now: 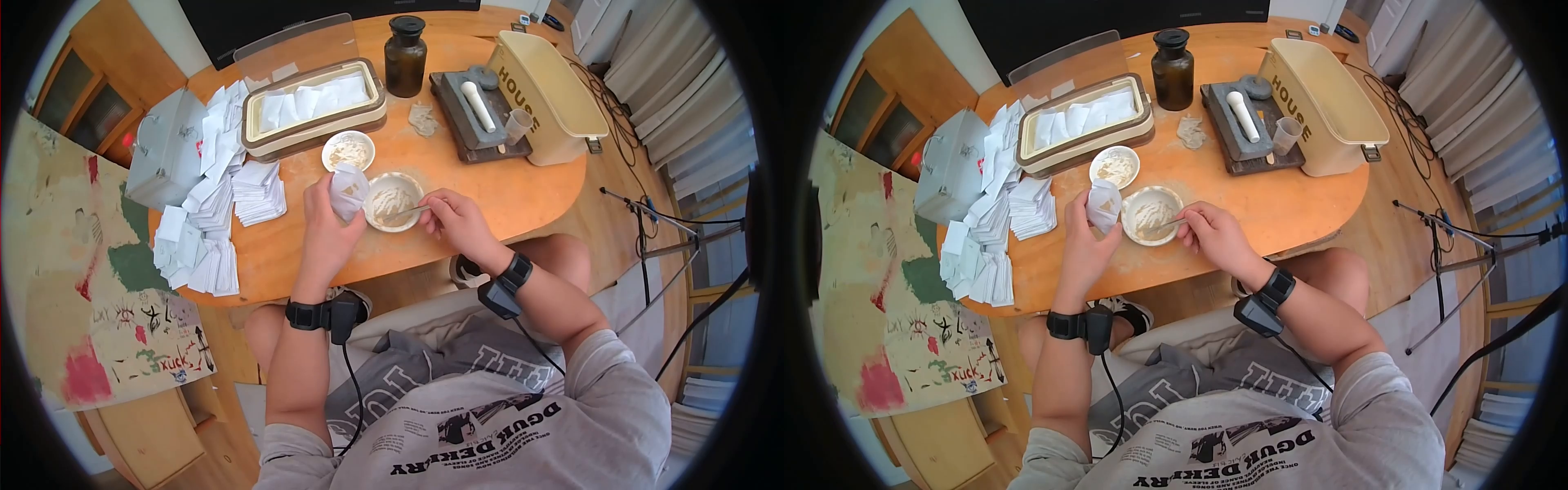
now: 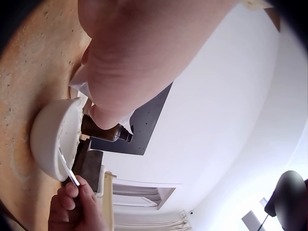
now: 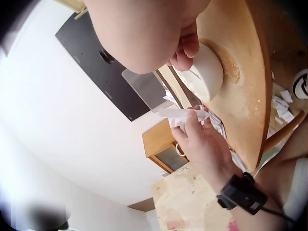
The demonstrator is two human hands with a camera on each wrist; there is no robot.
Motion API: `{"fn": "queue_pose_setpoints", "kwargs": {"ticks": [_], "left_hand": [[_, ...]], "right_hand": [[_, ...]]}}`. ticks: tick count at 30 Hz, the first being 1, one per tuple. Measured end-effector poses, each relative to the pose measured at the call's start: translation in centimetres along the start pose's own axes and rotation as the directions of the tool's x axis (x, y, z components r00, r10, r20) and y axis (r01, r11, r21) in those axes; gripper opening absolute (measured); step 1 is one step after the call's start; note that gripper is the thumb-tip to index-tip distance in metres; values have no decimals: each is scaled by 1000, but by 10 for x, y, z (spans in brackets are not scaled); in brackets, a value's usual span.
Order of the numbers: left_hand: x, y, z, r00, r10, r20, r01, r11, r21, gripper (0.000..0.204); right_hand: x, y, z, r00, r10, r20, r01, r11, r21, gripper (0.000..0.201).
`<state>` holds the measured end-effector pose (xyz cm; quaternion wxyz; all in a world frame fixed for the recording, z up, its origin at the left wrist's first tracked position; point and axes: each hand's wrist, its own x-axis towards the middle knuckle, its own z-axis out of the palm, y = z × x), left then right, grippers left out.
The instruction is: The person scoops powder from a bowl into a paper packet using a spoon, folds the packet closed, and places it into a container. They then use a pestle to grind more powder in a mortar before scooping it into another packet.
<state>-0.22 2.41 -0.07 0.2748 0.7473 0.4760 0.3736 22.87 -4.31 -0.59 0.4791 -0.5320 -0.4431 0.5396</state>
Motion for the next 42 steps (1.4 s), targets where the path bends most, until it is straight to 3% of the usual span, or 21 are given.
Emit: {"fn": "queue_pose_setpoints", "kwargs": {"ticks": [1,5,7,11,13,14,16,18,20,22,23,25,27,29,31,32,34,35,37,41,42], "left_hand": [[0,1,0,1000,-6,7,6,1000,1,67],[0,3,-1,1000,4,14,-4,1000,-2,67],[1,3,-1,999,8,33,-9,1000,15,67],[-1,5,1,996,29,88,-34,998,54,67],[-1,9,2,994,35,105,-40,998,46,67],[-1,11,3,992,38,123,-43,998,37,68],[-1,9,7,995,71,74,-74,997,37,67],[0,-2,10,996,94,15,-94,995,39,66],[7,-11,13,985,-144,-99,83,885,-457,67],[7,-10,10,973,-191,-126,83,807,-585,69],[8,-8,8,960,-240,-146,71,711,-700,70],[9,-13,8,968,-171,-185,29,805,-592,72],[7,-15,7,972,-100,-215,-13,881,-472,74],[6,-7,3,972,25,-234,-65,984,-164,74],[6,-8,2,973,23,-228,-59,986,-153,73],[6,-8,3,975,21,-222,-54,988,-142,71],[5,-4,2,978,22,-205,-48,992,-120,70],[5,-2,2,982,23,-188,-42,994,-98,70],[5,-3,5,978,60,-198,-83,991,-107,70],[4,0,2,979,103,-177,-108,994,-22,71],[3,0,1,979,101,-178,-107,994,-21,71]], "right_hand": [[1,1,-2,995,96,-17,-93,989,117,22],[5,1,-12,994,90,-54,-75,967,243,21],[9,-4,-21,994,68,-85,-28,917,397,20],[8,-27,-13,987,-56,-148,118,886,448,20],[1,-41,5,949,-282,-138,285,958,2,18],[-4,-44,8,948,-283,-145,286,958,2,18],[-10,-48,13,817,-576,-15,509,734,-450,18],[-12,-49,9,826,-560,-70,485,767,-420,17],[-11,-49,1,835,-536,-121,457,800,-389,16],[-4,-48,-9,861,-508,20,395,644,-656,14],[-3,-42,-12,861,-509,19,395,644,-655,14],[1,-30,-14,821,-552,147,456,479,-750,12],[-1,-31,-14,851,-505,146,431,512,-743,11],[-4,-36,-12,879,-455,144,403,544,-736,10],[-7,-40,-9,960,-248,128,274,757,-593,10],[-5,-39,-8,960,-247,128,274,757,-593,10],[-2,-38,-6,876,-452,172,445,614,-652,9],[-1,-40,-7,876,-451,173,445,614,-652,9],[3,-49,-9,827,-518,219,478,442,-759,8],[7,-48,-10,818,-477,321,522,383,-762,10],[5,-51,-7,852,-421,310,498,470,-729,10]]}}
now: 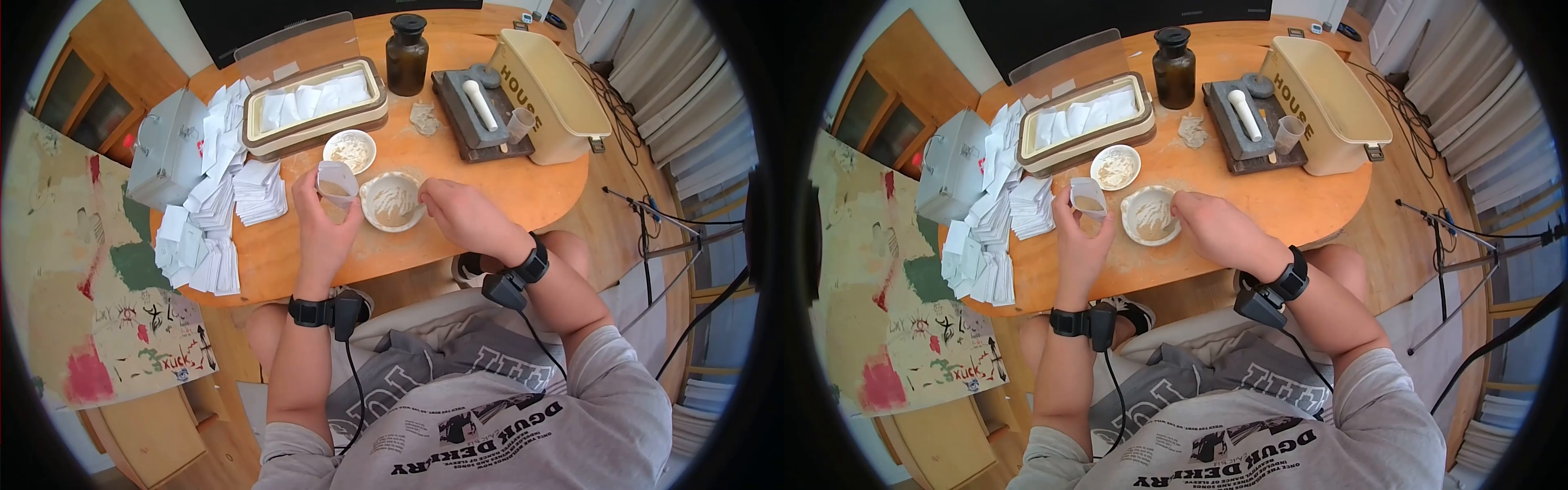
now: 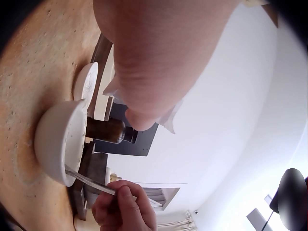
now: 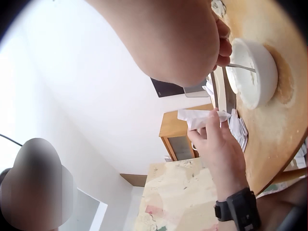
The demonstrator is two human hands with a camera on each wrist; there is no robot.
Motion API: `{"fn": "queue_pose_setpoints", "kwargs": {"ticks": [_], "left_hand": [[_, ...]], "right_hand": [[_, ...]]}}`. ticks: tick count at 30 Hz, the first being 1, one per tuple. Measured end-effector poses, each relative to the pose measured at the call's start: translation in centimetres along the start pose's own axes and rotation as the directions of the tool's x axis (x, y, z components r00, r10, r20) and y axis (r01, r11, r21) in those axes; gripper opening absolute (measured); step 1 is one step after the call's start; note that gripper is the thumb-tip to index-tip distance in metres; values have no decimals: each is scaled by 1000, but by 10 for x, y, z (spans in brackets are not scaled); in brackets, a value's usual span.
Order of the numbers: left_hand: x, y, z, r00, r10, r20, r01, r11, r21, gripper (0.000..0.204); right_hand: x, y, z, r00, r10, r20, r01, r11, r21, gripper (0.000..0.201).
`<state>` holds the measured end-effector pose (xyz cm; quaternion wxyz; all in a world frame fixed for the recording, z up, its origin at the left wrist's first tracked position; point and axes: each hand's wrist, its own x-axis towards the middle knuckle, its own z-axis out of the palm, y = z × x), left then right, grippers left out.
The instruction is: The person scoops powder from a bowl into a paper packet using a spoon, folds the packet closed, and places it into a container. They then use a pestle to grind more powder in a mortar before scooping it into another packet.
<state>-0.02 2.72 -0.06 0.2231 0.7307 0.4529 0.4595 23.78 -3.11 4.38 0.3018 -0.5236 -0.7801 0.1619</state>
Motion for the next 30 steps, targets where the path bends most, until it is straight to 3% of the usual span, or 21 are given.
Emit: {"fn": "queue_pose_setpoints", "kwargs": {"ticks": [2,4,5,8,10,13,14,16,19,23,25,30], "left_hand": [[0,1,1,1000,5,2,-5,1000,-4,72],[0,1,0,1000,7,14,-7,1000,2,72],[0,1,0,1000,8,24,-9,1000,7,72],[0,1,-1,999,6,42,-6,1000,14,72],[0,1,0,999,13,37,-13,1000,14,72],[0,1,1,999,18,39,-18,1000,7,71],[0,1,1,999,13,43,-13,1000,2,71],[0,1,1,999,16,42,-17,1000,9,71],[0,2,0,999,14,46,-15,1000,13,71],[0,2,0,999,12,45,-13,1000,26,72],[-1,2,0,999,14,46,-15,1000,21,72],[-1,3,-3,999,19,47,-19,1000,15,72]], "right_hand": [[0,0,1,998,50,47,-54,995,81,10],[-1,6,4,993,76,-86,-69,995,74,10],[-2,6,4,994,76,-85,-69,995,74,10],[-4,2,1,991,87,-98,-94,994,-63,11],[-6,-8,0,976,209,59,-217,954,208,11],[-7,-6,5,967,255,-23,-243,942,233,11],[-7,-4,5,966,256,-23,-243,941,234,11],[-8,-1,5,976,168,-139,-164,986,40,11],[-13,0,11,995,55,-79,-49,996,73,11],[-13,-2,16,992,115,-54,-104,980,169,11],[-12,9,19,975,173,-140,-140,966,219,11],[-22,18,20,990,129,-62,-116,975,188,12]]}}
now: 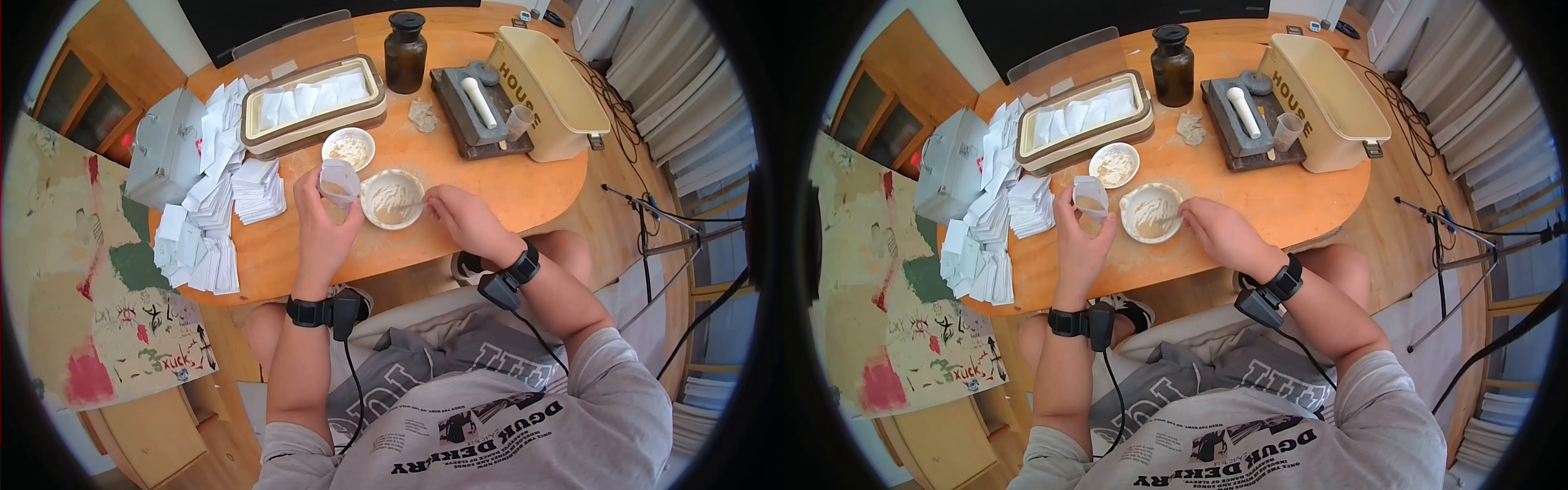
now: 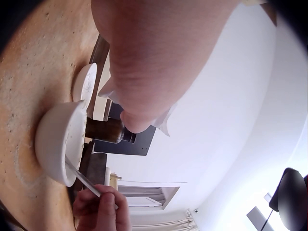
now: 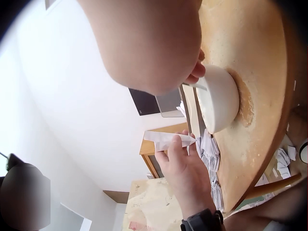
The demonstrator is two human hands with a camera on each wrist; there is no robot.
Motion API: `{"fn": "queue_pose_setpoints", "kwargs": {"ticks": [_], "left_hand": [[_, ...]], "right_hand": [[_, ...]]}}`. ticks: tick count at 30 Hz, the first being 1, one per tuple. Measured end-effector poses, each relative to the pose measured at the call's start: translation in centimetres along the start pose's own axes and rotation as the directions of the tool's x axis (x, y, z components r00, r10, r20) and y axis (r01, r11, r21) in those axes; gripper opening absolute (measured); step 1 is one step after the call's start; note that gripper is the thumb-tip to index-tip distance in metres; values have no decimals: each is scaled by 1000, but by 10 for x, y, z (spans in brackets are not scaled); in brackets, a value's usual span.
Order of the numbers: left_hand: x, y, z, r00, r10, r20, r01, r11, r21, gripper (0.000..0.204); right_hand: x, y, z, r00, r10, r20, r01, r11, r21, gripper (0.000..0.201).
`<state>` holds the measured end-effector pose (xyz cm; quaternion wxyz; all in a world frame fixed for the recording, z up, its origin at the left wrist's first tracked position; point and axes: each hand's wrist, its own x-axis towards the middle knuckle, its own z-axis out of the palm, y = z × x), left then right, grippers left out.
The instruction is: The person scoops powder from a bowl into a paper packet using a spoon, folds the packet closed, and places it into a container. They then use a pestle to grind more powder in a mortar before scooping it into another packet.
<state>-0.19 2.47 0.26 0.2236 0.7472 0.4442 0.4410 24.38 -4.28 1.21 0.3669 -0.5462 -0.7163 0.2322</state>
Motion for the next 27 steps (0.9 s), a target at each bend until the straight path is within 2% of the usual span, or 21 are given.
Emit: {"fn": "queue_pose_setpoints", "kwargs": {"ticks": [2,4,5,7,8,10,11,13,14,16,17,19,20,22,23,24,25,26,27], "left_hand": [[0,1,0,1000,-15,7,15,1000,-9,71],[0,1,1,1000,-10,4,10,1000,-11,70],[1,1,2,1000,-4,2,4,1000,-11,70],[1,1,2,1000,10,24,-10,1000,3,70],[2,1,2,999,21,43,-22,1000,19,69],[2,3,3,998,30,60,-33,998,48,69],[1,4,3,997,36,74,-42,996,77,69],[1,3,4,995,17,96,-26,995,94,69],[0,2,4,994,-6,113,-6,994,112,68],[-1,2,5,991,-18,134,2,993,118,69],[-1,1,5,988,-30,153,11,992,124,69],[-1,2,6,989,-12,147,-5,994,111,68],[-1,2,6,989,5,147,-19,995,96,67],[-1,3,8,988,8,151,-24,994,104,67],[-1,3,10,987,12,161,-30,993,110,66],[-1,5,11,986,17,165,-35,994,107,66],[-1,7,12,984,19,177,-37,995,94,67],[-1,8,13,982,21,189,-38,996,85,67],[-1,9,13,981,24,192,-41,995,86,67]], "right_hand": [[-5,-3,2,998,-42,53,42,999,-3,14],[-6,-6,5,975,205,81,-220,934,283,17],[-6,-5,8,975,208,79,-222,933,283,17],[-6,3,14,923,370,104,-369,777,510,21],[-6,6,16,923,372,101,-369,776,511,21],[-5,11,19,866,476,156,-441,577,688,22],[-5,11,18,865,478,152,-440,576,689,22],[-3,10,17,828,530,186,-471,476,743,22],[-2,10,15,828,530,184,-469,476,744,22],[0,12,11,840,525,135,-398,428,811,22],[2,11,7,843,521,135,-396,430,811,22],[9,5,-2,864,500,59,-301,419,857,20],[12,1,-5,867,495,60,-300,421,856,20],[18,-8,-7,904,417,-90,-130,469,873,19],[20,-15,-7,904,417,-94,-126,471,873,19],[21,-25,-3,936,320,-145,-128,695,708,18],[21,-34,0,962,215,-167,-108,865,490,16],[21,-39,2,982,67,-179,-15,961,277,15],[18,-42,1,981,68,-183,-15,960,280,15]]}}
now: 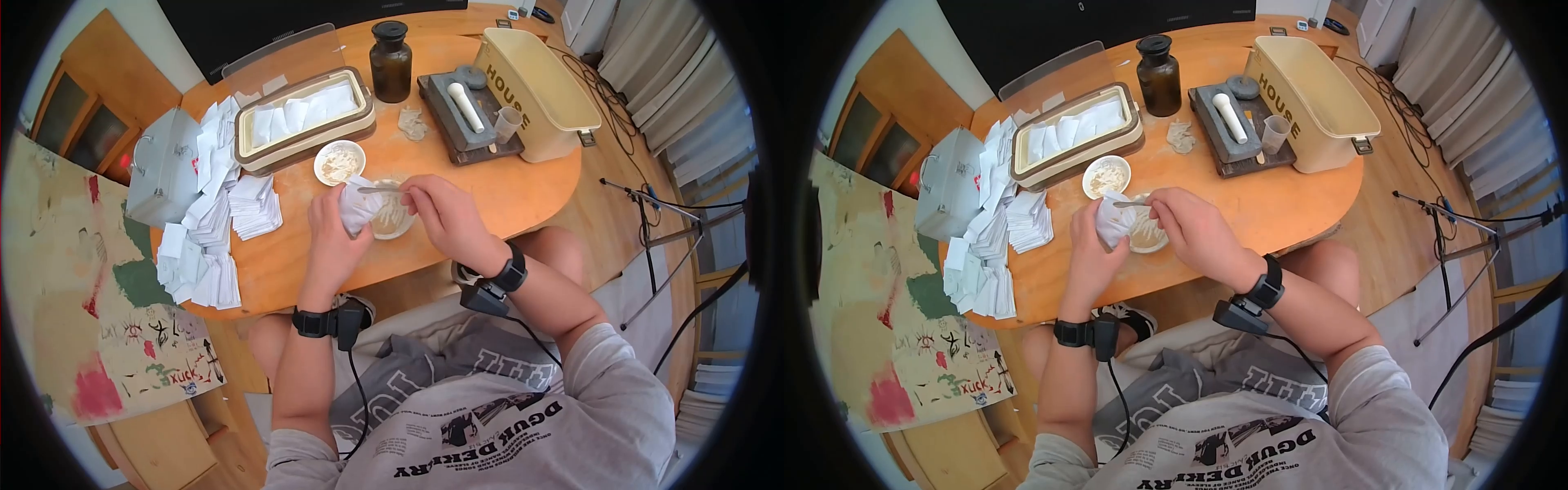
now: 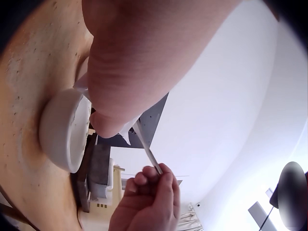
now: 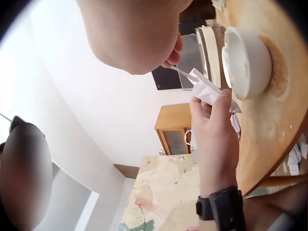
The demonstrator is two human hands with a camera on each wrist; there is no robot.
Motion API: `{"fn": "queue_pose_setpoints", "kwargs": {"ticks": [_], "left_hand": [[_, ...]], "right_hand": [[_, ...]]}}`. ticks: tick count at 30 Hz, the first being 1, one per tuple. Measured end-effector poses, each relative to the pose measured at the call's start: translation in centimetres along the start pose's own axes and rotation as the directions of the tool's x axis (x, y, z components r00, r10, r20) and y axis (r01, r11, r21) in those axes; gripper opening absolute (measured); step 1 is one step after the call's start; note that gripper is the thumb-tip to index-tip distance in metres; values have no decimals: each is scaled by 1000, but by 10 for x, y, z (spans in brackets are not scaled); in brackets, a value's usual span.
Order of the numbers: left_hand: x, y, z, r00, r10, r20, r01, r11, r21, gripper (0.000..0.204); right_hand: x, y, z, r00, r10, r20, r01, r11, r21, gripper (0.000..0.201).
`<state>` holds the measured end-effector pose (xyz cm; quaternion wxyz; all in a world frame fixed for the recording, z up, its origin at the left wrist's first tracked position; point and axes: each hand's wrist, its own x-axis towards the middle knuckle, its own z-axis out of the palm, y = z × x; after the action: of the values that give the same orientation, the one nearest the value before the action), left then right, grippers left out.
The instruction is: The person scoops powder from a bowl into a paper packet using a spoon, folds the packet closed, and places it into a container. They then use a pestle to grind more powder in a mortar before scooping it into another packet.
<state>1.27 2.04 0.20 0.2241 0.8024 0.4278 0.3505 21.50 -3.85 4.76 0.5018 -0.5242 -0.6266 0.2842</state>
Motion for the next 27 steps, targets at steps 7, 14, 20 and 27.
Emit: {"fn": "queue_pose_setpoints", "kwargs": {"ticks": [7,14,20,27], "left_hand": [[1,-14,-2,974,-221,-58,205,957,-206,66],[1,-17,-5,973,-214,-81,192,956,-221,64],[0,-15,-7,973,-215,-83,195,960,-202,63],[0,-14,-7,977,-199,-77,181,963,-198,63]], "right_hand": [[-6,17,-12,998,42,-51,-45,997,-66,16],[-14,33,5,988,-127,83,146,947,-286,15],[-14,32,1,949,-151,278,201,967,-160,15],[-10,32,-14,965,-159,207,209,947,-245,15]]}}
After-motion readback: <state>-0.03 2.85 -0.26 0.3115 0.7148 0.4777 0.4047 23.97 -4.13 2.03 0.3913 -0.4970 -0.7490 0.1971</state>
